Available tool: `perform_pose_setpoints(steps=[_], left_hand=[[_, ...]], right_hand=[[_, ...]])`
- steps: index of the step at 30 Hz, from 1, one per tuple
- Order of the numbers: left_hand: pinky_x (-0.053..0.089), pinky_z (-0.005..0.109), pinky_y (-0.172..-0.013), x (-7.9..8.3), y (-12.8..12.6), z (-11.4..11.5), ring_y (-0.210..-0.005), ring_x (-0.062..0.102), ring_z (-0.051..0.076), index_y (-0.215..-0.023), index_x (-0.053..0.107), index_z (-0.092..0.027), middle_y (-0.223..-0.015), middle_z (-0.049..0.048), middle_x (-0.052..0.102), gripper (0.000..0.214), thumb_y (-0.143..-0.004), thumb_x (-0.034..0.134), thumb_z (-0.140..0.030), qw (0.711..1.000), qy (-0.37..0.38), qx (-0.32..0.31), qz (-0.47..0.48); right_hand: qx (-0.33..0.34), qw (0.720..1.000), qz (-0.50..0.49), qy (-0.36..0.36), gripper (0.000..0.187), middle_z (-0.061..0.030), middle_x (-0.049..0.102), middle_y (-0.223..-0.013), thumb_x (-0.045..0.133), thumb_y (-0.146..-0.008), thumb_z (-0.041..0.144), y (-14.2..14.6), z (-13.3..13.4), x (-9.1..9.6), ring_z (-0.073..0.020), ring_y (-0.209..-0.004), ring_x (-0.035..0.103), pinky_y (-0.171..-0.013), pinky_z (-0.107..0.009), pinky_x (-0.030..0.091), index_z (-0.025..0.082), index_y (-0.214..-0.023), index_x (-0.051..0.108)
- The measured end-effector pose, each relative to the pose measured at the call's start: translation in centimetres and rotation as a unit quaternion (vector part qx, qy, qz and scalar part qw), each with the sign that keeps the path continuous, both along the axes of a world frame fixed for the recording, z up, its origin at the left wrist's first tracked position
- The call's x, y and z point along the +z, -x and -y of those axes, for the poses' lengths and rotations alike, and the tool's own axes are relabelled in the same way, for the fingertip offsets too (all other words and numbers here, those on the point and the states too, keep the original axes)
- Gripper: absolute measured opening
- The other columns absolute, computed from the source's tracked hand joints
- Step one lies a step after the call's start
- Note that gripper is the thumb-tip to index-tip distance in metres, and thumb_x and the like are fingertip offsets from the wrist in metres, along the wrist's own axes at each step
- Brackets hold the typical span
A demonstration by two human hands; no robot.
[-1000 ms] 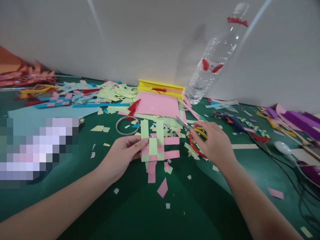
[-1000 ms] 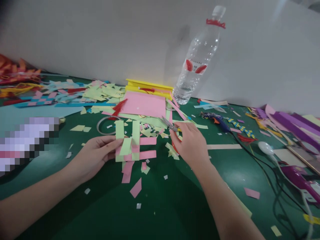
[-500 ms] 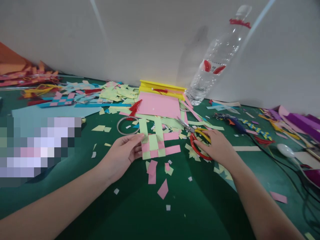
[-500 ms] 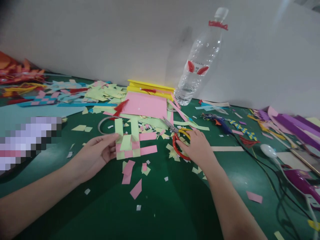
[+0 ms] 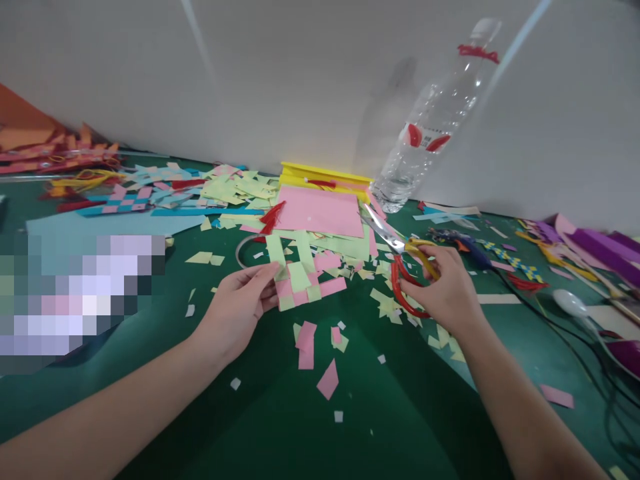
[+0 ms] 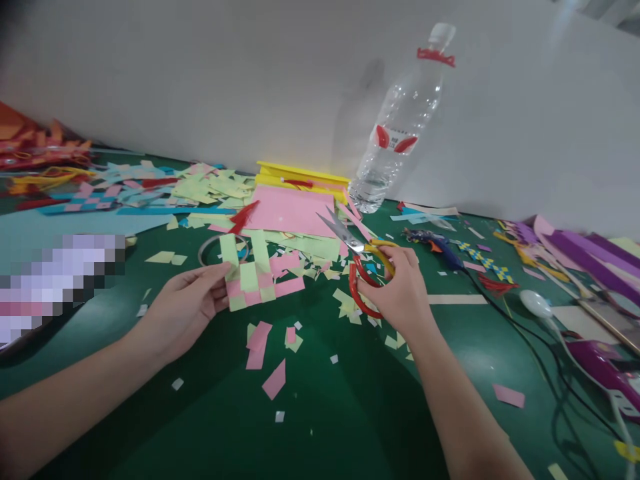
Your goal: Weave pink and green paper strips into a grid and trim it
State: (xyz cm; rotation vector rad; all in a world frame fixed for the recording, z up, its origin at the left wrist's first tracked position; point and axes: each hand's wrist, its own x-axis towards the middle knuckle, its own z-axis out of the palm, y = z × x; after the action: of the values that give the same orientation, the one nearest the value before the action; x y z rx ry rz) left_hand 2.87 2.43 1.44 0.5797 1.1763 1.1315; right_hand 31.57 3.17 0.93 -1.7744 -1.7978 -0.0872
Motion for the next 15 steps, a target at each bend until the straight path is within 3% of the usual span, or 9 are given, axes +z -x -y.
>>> perform_pose_setpoints(steps=[3,8,15], left_hand=[[0.054,0.022,-0.066,0.1,0.0,0.0,-0.070,0.065,0.013,-0.082,0.068,-0.014,-0.076,0.0048,0.069,0.012,-0.085,0.057,-0.020,1.000,0.001,0.010,-0.008],[0.054,0.021,-0.063,-0.2,0.2,-0.1,-0.070,0.065,0.013,-0.082,0.068,-0.016,-0.077,0.0043,0.070,0.013,-0.085,0.058,-0.023,1.000,-0.016,0.004,-0.015],[0.052,0.019,-0.057,0.0,0.1,0.1,-0.063,0.062,0.011,-0.077,0.069,-0.016,-0.071,0.0023,0.067,0.015,-0.085,0.058,-0.023,1.000,-0.010,-0.006,-0.012]], right_hand=[[0.075,0.996,0.035,-0.033,0.049,-0.0122,0.052,-0.105,0.062,-0.070,0.038,0.7,0.6,0.4,-0.0189,-0.070,0.054,-0.059,-0.034,0.049,0.018,-0.113,0.048],[0.170,0.975,0.134,-0.048,0.054,-0.0148,0.054,-0.110,0.059,-0.072,0.040,2.0,1.7,0.9,-0.0323,-0.104,0.053,-0.081,-0.045,0.047,0.019,-0.119,0.042],[0.212,0.950,0.218,-0.069,0.049,-0.0165,0.059,-0.108,0.058,-0.075,0.040,1.8,1.6,0.7,-0.0328,-0.104,0.055,-0.086,-0.049,0.046,0.014,-0.116,0.048]])
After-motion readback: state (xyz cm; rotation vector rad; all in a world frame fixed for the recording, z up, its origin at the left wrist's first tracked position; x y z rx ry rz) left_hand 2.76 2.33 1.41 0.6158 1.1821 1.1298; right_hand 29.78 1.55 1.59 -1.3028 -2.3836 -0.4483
